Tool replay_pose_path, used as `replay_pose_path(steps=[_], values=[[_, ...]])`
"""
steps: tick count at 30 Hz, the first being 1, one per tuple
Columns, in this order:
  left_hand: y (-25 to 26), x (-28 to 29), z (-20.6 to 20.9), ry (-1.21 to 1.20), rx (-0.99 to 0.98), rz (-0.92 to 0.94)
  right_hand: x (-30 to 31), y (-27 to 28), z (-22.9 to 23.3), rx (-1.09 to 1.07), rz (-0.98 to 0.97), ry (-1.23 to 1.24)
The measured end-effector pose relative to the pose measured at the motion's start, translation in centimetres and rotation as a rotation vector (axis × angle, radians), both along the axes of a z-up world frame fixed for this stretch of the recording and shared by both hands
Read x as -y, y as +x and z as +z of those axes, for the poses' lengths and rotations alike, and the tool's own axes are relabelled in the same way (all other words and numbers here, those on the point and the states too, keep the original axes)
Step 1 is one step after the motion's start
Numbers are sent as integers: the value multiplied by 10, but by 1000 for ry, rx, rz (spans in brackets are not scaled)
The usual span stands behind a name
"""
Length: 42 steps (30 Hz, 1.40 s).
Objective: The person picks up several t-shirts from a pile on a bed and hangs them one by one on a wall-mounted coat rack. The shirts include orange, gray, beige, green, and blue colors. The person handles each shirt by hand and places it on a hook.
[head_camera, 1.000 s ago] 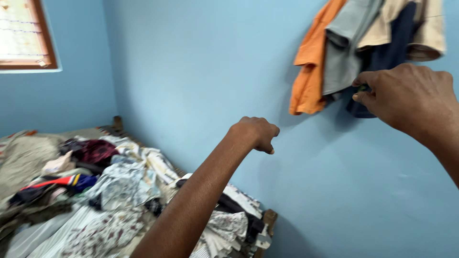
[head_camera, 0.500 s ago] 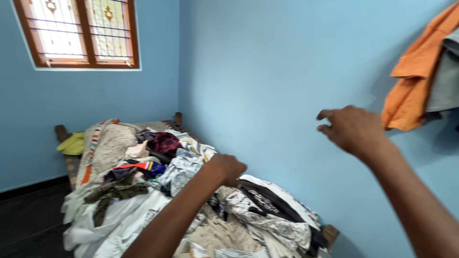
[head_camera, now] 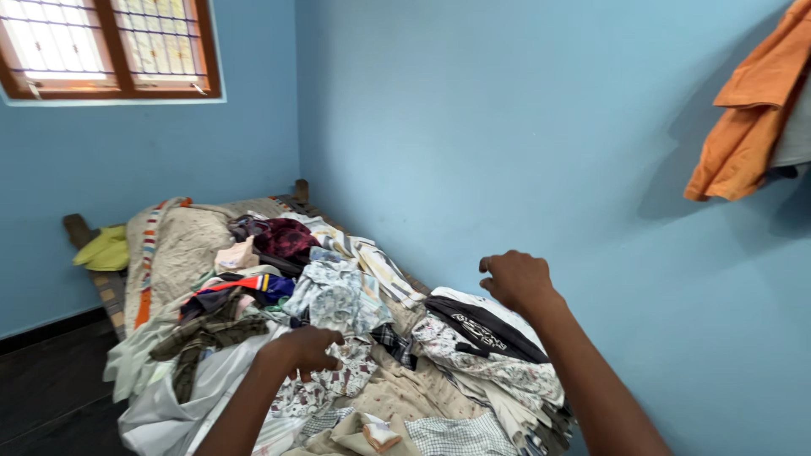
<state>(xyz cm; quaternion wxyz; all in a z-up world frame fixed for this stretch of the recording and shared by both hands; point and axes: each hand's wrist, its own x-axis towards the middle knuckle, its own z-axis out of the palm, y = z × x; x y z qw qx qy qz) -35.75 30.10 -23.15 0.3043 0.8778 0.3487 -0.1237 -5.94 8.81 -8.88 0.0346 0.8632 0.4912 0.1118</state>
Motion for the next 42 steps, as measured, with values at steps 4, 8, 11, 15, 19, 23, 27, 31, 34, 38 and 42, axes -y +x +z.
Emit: replay_pose_path(steps=[4, 8, 11, 15, 19, 23, 27, 31, 34, 38, 42], values=[[23, 0, -54, -175, 63, 17, 14, 25, -32, -45, -20, -2], [63, 5, -115, -321, 84, 21, 35, 63, -77, -108, -72, -62], [90, 20, -167, -400, 109, 51, 57, 96, -119, -158, -105, -127], [117, 34, -205, -483, 68, 70, 85, 149, -162, -285, -139, -203], [127, 54, -228, -435, 130, 147, 95, 197, -212, -355, -146, -272], [107, 67, -255, -358, 176, 195, 85, 212, -271, -568, -27, -192], [53, 66, -282, -81, 257, 153, 57, 170, -297, -635, 12, -172], [-17, 52, -290, 38, 491, 355, 19, 105, -309, -768, 42, -118], [-81, 30, -282, 144, 589, 556, -13, 62, -323, -738, 157, -39], [-169, -8, -268, 212, 722, 687, -66, 5, -338, -583, 338, 80], [-243, -43, -234, 299, 816, 744, -120, -53, -322, -735, 375, 112]])
